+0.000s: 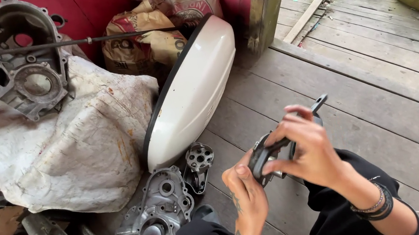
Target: Scrubbing and cleaning a metal engine component using a small metal tool to remove debris or smooth the surface.
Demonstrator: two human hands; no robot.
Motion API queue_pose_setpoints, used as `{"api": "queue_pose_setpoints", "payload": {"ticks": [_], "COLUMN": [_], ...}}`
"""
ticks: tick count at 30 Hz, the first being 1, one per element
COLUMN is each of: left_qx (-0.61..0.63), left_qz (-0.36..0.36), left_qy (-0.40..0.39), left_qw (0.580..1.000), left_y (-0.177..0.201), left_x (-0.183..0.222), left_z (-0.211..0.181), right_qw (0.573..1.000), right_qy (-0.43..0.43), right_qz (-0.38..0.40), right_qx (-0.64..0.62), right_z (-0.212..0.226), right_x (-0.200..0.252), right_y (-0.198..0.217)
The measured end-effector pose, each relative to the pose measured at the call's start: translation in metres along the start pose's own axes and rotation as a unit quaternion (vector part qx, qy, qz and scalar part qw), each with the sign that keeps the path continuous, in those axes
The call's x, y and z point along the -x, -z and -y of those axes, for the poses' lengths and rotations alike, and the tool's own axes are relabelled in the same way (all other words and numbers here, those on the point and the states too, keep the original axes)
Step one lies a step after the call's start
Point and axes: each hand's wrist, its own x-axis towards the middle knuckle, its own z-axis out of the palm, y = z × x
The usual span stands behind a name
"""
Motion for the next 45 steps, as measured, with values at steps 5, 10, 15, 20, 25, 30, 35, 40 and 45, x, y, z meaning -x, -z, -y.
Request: {"api": "queue_pose_setpoints", "payload": {"ticks": [5, 10, 15, 20, 25, 30, 35, 40, 45], "left_qx": [-0.154, -0.124, -0.146, -0.067, 0.271, 0.326, 0.342, 0.331, 0.291], "left_qz": [-0.012, -0.009, -0.001, -0.053, -0.181, -0.187, -0.16, -0.094, -0.068], "left_qy": [0.011, -0.005, -0.028, 0.187, 0.486, 0.538, 0.464, 0.338, 0.302], "left_qw": [0.988, 0.992, 0.989, 0.979, 0.811, 0.755, 0.801, 0.876, 0.905], "left_y": [-0.001, 0.001, 0.002, -0.001, -0.008, -0.004, -0.002, -0.002, -0.006], "left_x": [0.029, 0.027, 0.027, 0.028, -0.009, -0.025, -0.01, -0.007, -0.002], "left_z": [0.035, 0.035, 0.034, 0.054, 0.005, -0.016, 0.014, 0.008, 0.012], "right_qw": [0.999, 1.0, 0.999, 0.994, 0.954, 0.95, 0.974, 0.979, 0.978], "right_qy": [-0.002, 0.013, 0.022, -0.026, -0.215, -0.17, -0.161, -0.148, -0.166], "right_qz": [-0.039, -0.009, -0.022, -0.072, -0.143, -0.082, -0.01, 0.032, -0.008], "right_qx": [0.032, 0.023, 0.039, 0.083, -0.152, -0.247, -0.16, -0.14, -0.126], "right_z": [-0.011, -0.012, -0.014, -0.019, -0.052, -0.04, -0.023, -0.019, -0.021], "right_x": [-0.001, 0.002, 0.005, -0.004, 0.018, 0.015, 0.005, 0.003, 0.008], "right_y": [0.002, 0.002, -0.003, 0.013, 0.019, 0.017, 0.01, 0.006, 0.007]}}
